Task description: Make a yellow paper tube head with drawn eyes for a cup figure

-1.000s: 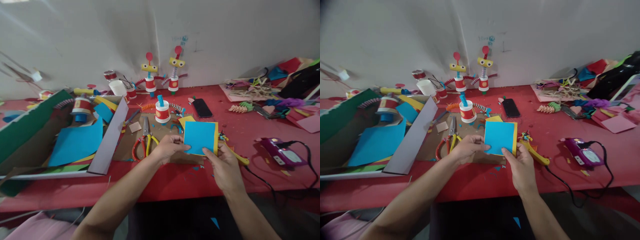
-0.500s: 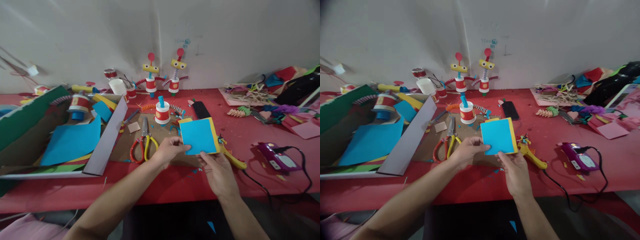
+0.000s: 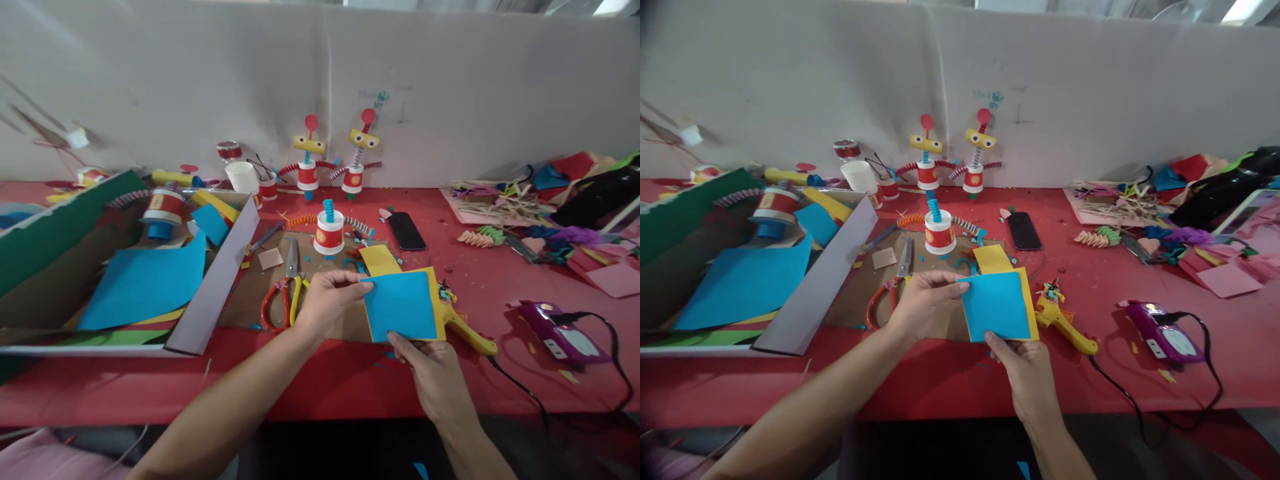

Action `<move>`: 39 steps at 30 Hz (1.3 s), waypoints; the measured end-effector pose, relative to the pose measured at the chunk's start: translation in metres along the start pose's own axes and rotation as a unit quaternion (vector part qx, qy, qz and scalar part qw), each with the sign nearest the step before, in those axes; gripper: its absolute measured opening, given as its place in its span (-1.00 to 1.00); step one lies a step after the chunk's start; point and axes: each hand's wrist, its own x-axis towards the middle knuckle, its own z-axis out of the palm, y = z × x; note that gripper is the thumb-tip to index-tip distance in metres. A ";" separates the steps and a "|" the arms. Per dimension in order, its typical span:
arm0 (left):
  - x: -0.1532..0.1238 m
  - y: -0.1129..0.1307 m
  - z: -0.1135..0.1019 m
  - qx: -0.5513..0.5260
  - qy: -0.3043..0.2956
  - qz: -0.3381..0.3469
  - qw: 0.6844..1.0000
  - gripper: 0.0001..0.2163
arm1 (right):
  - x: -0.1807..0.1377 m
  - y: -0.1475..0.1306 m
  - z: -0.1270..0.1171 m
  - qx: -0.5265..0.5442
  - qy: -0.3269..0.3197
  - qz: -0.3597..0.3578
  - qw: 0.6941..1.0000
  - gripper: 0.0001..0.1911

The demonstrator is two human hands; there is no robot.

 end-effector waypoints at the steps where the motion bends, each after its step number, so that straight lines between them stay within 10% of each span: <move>1: 0.000 0.000 0.000 -0.004 -0.003 0.004 1.000 -0.82 | 0.000 0.002 0.000 0.003 0.003 0.006 1.000 -0.75; 7: -0.004 -0.003 0.005 -0.001 -0.076 -0.065 0.995 -0.71 | -0.002 0.006 0.008 0.003 -0.016 0.011 1.000 -0.75; 16: 0.010 -0.005 -0.008 -0.015 -0.001 -0.090 0.996 -0.67 | -0.003 -0.014 -0.012 0.010 0.042 -0.042 0.998 -0.74; 22: 0.015 -0.014 -0.012 0.233 -0.059 -0.039 0.970 -0.69 | 0.000 -0.017 -0.021 -0.153 -0.015 -0.108 0.982 -0.73; 26: 0.020 -0.023 -0.015 0.504 -0.002 0.099 0.858 -0.54 | -0.002 -0.014 -0.032 -0.334 0.038 -0.232 0.913 -0.82; 30: 0.019 -0.027 -0.015 0.611 0.022 0.200 0.766 -0.47 | 0.000 -0.022 -0.058 -0.489 0.134 -0.381 0.773 -0.77; 33: 0.010 -0.030 -0.009 0.661 0.002 0.277 0.697 -0.67 | 0.007 -0.029 -0.081 -0.604 0.161 -0.345 0.700 -0.63; 39: -0.008 -0.037 0.010 0.715 -0.119 0.198 0.660 -0.74 | 0.028 -0.024 -0.105 -0.726 0.077 -0.236 0.641 -0.49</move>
